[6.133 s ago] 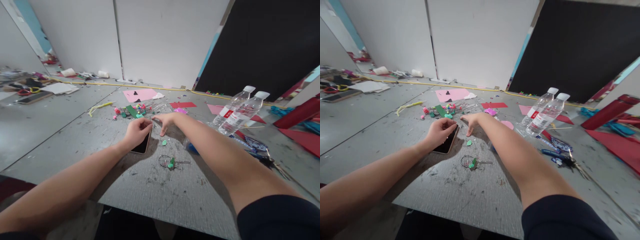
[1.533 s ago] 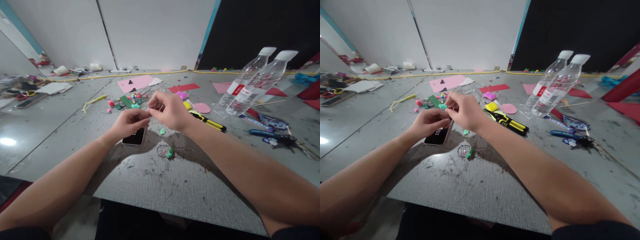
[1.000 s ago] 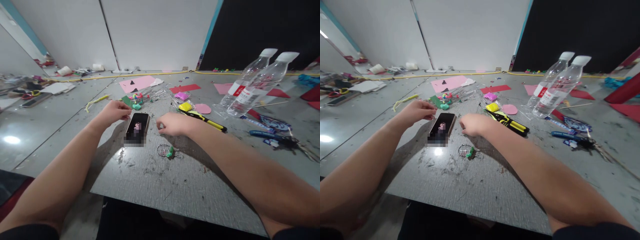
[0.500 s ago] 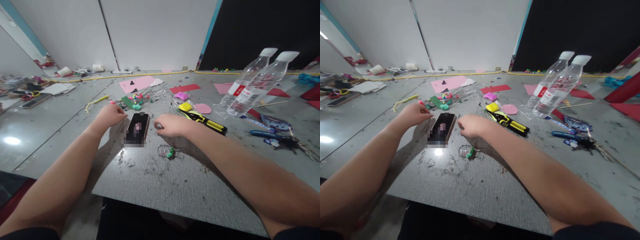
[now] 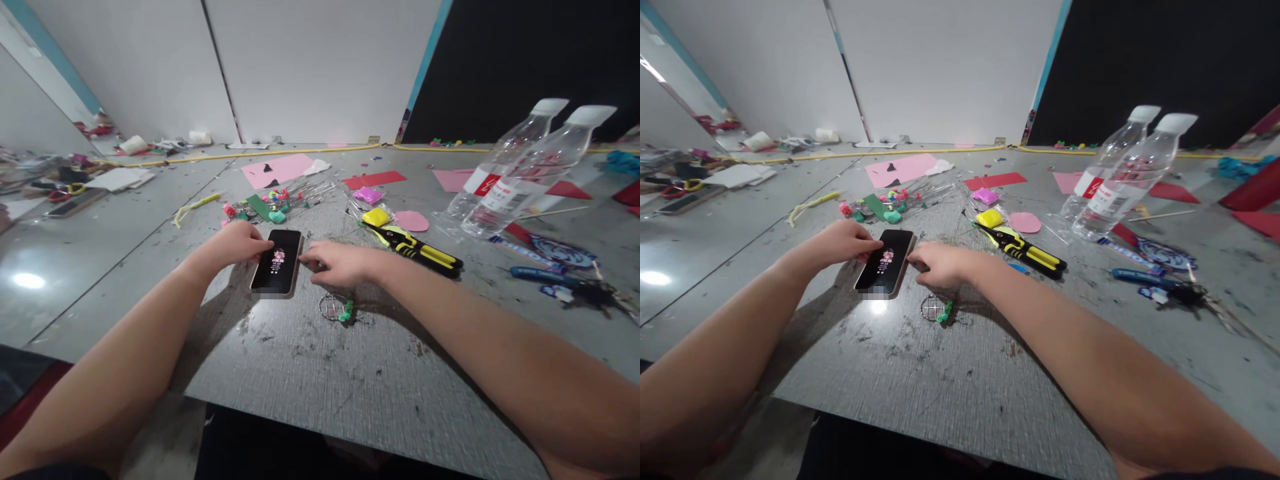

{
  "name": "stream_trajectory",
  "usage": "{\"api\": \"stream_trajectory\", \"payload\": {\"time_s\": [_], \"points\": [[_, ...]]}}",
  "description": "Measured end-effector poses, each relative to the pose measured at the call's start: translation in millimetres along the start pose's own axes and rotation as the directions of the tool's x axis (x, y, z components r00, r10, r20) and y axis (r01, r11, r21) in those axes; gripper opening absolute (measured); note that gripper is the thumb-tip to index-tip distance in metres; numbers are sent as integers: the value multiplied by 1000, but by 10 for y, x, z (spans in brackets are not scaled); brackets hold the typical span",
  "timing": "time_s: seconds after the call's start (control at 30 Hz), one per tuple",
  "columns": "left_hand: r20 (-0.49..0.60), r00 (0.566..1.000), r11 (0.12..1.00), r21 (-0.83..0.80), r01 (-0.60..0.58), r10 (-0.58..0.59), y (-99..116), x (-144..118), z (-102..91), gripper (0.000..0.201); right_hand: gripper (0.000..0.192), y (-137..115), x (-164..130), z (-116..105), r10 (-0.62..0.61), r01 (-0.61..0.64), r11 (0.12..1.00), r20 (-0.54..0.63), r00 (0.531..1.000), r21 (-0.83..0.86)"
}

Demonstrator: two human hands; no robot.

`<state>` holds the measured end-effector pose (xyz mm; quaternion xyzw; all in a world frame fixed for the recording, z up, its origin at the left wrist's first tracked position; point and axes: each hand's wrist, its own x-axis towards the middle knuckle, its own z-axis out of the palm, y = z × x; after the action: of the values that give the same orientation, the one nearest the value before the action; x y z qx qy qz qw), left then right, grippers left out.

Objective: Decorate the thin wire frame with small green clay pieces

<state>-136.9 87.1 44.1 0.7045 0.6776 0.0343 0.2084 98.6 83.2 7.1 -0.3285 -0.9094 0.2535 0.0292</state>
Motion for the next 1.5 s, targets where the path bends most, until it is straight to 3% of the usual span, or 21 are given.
{"api": "stream_trajectory", "payload": {"time_s": [0.1, 0.33, 0.53, 0.8, 1.0, 1.13, 1.3, 1.5], "points": [[3, 1000, 999, -43, -8, 8, 5, -9, 11, 31, 7, 27, 14, 29, -58, 59, 998, -18, 998, 5], [36, 999, 993, -119, 18, -14, -23, 32, 19, 30, 10, 63, 11, 2, -43, 41, 997, 18, 999, 65], [144, 988, 962, -258, 86, -50, -38, 10, -35, 21, 9, 63, -17, -85, -20, 17, 997, 44, 999, 77], [208, 975, 971, -208, 120, -76, 11, -102, -81, 35, 6, 96, -7, -91, -51, 49, 996, 32, 998, 73], [68, 995, 998, 12, 69, -70, 4, -32, 101, 43, 16, 56, -23, -98, -26, 24, 997, 27, 999, 77], [119, 989, 991, -91, 98, -86, 20, -55, 77, 48, 15, 61, -22, -82, 1, -3, 994, 25, 1000, 110], [197, 977, 984, -141, 109, -80, 5, -80, 0, 39, 15, 72, -10, -62, 14, -17, 990, 22, 1000, 141], [102, 995, 995, 95, 13, -22, 10, -66, 115, 70, 13, 61, -20, -66, 55, -58, 989, 21, 998, 139]]}}
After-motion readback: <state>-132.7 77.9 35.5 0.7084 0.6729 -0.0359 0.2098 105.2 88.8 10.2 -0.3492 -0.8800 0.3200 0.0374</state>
